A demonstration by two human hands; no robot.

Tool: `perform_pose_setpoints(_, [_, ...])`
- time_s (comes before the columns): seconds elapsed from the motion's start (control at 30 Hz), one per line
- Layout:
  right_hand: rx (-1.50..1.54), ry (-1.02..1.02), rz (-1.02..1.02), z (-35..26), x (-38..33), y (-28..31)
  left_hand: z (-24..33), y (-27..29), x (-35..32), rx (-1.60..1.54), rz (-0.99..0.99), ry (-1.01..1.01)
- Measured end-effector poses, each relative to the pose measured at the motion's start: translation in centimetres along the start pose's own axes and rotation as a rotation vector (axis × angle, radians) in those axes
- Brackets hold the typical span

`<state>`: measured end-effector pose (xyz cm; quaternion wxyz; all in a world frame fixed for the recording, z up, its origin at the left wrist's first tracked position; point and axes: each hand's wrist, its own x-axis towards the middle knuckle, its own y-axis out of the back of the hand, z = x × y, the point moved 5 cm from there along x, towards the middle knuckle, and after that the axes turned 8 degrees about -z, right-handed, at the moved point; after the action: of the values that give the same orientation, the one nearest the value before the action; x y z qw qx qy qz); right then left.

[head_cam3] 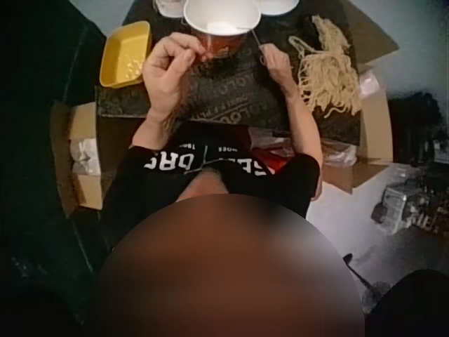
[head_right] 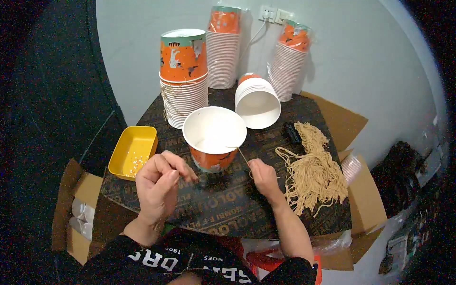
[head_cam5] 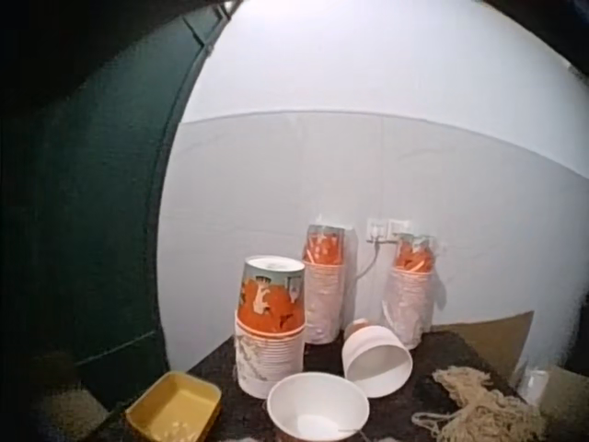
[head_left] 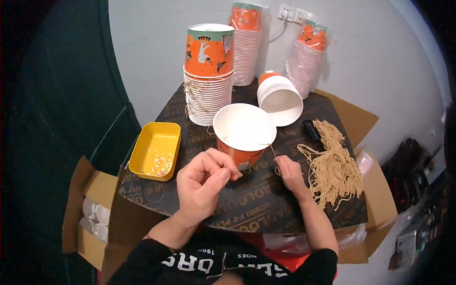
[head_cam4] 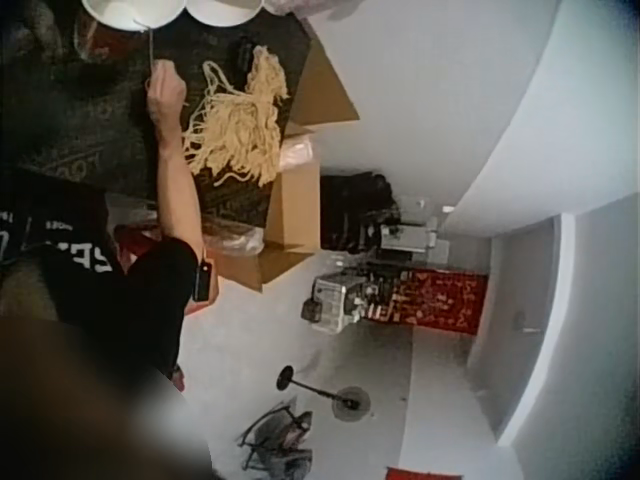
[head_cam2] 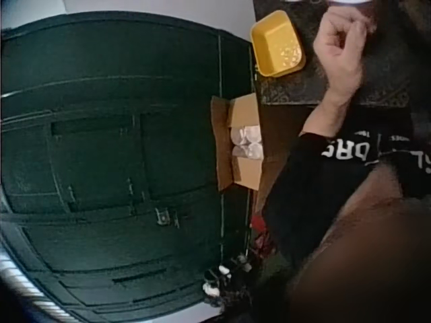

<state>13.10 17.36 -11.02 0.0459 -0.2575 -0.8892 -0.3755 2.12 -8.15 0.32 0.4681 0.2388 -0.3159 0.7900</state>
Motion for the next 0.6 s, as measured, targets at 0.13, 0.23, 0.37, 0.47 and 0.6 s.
perform_pose_setpoints(0.13, [-0.029, 0.076, 0.006, -0.4, 0.1, -0.1, 0.2, 0.0, -0.6, -0.019, -0.060, 0.006])
perform_pose_setpoints(0.23, [0.004, -0.007, 0.009, 0.1, 0.1, -0.1, 0.8, -0.7, 0.0, 0.102, -0.007, 0.070])
perform_pose_setpoints(0.37, [0.037, -0.008, 0.019, 0.3, 0.1, 0.2, 1.4, 1.5, 3.1, 0.944, -0.263, -0.033])
perform_pose_setpoints(0.47, [0.002, -0.005, 0.022, 0.7, 0.0, 0.3, -0.2, 3.3, 5.4, 1.454, -0.282, 0.043])
perform_pose_setpoints(0.6, [0.024, -0.003, 0.011, 0.0, 0.0, 0.4, -2.6, 5.6, 6.3, 1.644, -0.409, 0.045])
